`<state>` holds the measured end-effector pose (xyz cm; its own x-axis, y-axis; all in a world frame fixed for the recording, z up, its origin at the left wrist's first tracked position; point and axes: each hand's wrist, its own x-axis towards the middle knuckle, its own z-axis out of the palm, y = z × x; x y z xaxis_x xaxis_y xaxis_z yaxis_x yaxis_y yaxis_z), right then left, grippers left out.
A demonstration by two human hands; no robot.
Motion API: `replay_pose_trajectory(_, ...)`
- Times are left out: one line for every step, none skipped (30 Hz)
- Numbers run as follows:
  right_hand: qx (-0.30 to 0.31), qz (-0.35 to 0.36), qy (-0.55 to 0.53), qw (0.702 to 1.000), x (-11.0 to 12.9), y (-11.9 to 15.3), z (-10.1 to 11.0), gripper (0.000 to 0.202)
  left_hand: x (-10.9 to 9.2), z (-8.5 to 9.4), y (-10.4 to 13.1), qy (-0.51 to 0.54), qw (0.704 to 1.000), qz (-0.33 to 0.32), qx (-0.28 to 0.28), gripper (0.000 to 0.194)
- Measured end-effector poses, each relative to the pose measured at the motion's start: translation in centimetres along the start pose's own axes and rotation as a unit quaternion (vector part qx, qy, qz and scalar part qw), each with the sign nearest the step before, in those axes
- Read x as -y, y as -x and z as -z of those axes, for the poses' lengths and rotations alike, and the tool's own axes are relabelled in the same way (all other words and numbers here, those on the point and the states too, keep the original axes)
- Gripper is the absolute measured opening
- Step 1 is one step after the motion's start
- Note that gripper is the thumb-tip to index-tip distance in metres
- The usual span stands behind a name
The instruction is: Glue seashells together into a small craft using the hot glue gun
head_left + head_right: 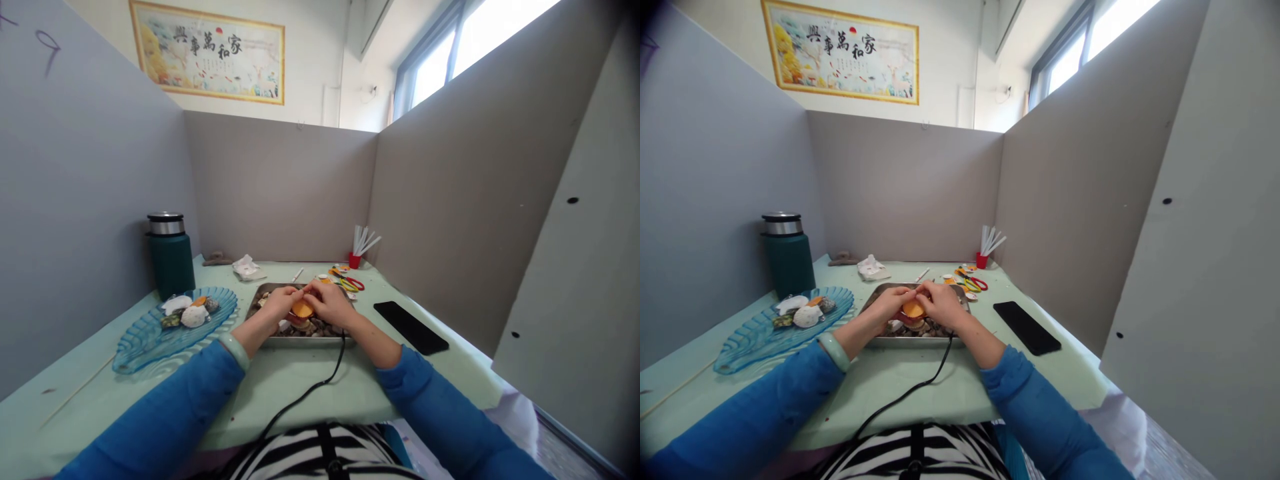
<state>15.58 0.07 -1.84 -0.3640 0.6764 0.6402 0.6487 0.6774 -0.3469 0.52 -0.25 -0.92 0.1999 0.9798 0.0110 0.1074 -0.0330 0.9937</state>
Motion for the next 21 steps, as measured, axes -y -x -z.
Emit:
replay_pose_trajectory(-0.003, -0.001, 0.002, 1.000, 0.0, 0.0, 0.0, 0.013, 0.0, 0.1, 0.0, 0.009, 1.000, 0.003, 0.007, 0.014)
replay_pose_trajectory(-0.004, -0.002, 0.003, 1.000, 0.0, 0.0, 0.0, 0.012, 0.1, 0.1, 0.0, 0.017, 1.000, 0.006, 0.012, 0.014)
replay_pose_trajectory(-0.005, -0.003, 0.006, 1.000, 0.0, 0.1, 0.0, 0.012, 0.1, 0.2, -0.1, 0.024, 1.000, 0.008, 0.016, 0.014)
replay_pose_trajectory(-0.006, -0.004, 0.008, 1.000, 0.0, 0.1, 0.0, 0.012, 0.2, 0.2, -0.1, 0.028, 0.999, 0.009, 0.018, 0.015)
replay_pose_trajectory(-0.006, -0.006, 0.009, 1.000, 0.0, 0.1, 0.0, 0.011, 0.2, 0.2, -0.1, 0.031, 0.999, 0.011, 0.019, 0.015)
replay_pose_trajectory(-0.005, -0.008, 0.011, 1.000, 0.0, 0.1, 0.0, 0.012, 0.2, 0.2, -0.1, 0.031, 0.999, 0.011, 0.020, 0.016)
replay_pose_trajectory(-0.003, -0.010, 0.013, 1.000, -0.1, 0.1, -0.1, 0.012, 0.2, 0.2, -0.1, 0.026, 0.999, 0.011, 0.019, 0.017)
replay_pose_trajectory(0.001, -0.014, 0.014, 1.000, -0.1, 0.0, -0.1, 0.012, 0.2, 0.1, -0.1, 0.016, 1.000, 0.010, 0.016, 0.018)
replay_pose_trajectory(0.005, -0.020, 0.014, 1.000, -0.2, 0.0, -0.2, 0.013, 0.1, 0.1, -0.1, 0.001, 1.000, 0.007, 0.011, 0.018)
replay_pose_trajectory(0.010, -0.027, 0.015, 0.999, -0.3, 0.0, -0.3, 0.014, 0.2, 0.0, -0.1, -0.021, 1.000, -0.001, 0.004, 0.017)
replay_pose_trajectory(0.014, -0.036, 0.015, 0.999, -0.3, 0.0, -0.3, 0.015, 0.2, 0.0, -0.1, -0.047, 0.999, -0.015, -0.006, 0.017)
replay_pose_trajectory(0.019, -0.044, 0.016, 0.999, -0.4, 0.0, -0.4, 0.015, 0.3, 0.0, -0.1, -0.078, 0.996, -0.032, -0.015, 0.017)
replay_pose_trajectory(0.023, -0.050, 0.017, 0.998, -0.5, 0.0, -0.4, 0.015, 0.4, 0.0, -0.2, -0.110, 0.992, -0.053, -0.026, 0.017)
replay_pose_trajectory(0.028, -0.054, 0.017, 0.998, -0.5, 0.0, -0.5, 0.014, 0.6, 0.0, -0.3, -0.140, 0.987, -0.071, -0.038, 0.018)
replay_pose_trajectory(0.034, -0.055, 0.016, 0.998, -0.5, 0.0, -0.5, 0.014, 0.7, 0.0, -0.5, -0.163, 0.982, -0.082, -0.042, 0.019)
replay_pose_trajectory(0.038, -0.055, 0.016, 0.998, -0.6, 0.0, -0.5, 0.014, 0.9, 0.1, -0.7, -0.179, 0.979, -0.087, -0.043, 0.019)
replay_pose_trajectory(0.042, -0.055, 0.015, 0.997, -0.6, 0.0, -0.5, 0.014, 1.1, 0.2, -0.8, -0.198, 0.975, -0.088, -0.045, 0.020)
replay_pose_trajectory(0.045, -0.054, 0.015, 0.997, -0.6, 0.0, -0.5, 0.014, 1.2, 0.3, -1.0, -0.227, 0.967, -0.100, -0.052, 0.022)
replay_pose_trajectory(0.046, -0.052, 0.015, 0.997, -0.7, 0.0, -0.6, 0.014, 1.2, 0.3, -1.1, -0.261, 0.957, -0.112, -0.061, 0.022)
replay_pose_trajectory(0.046, -0.051, 0.016, 0.998, -0.7, 0.0, -0.6, 0.013, 1.3, 0.4, -1.2, -0.294, 0.945, -0.124, -0.071, 0.021)
replay_pose_trajectory(0.047, -0.048, 0.017, 0.998, -0.8, 0.0, -0.6, 0.013, 1.3, 0.5, -1.3, -0.320, 0.935, -0.133, -0.079, 0.021)
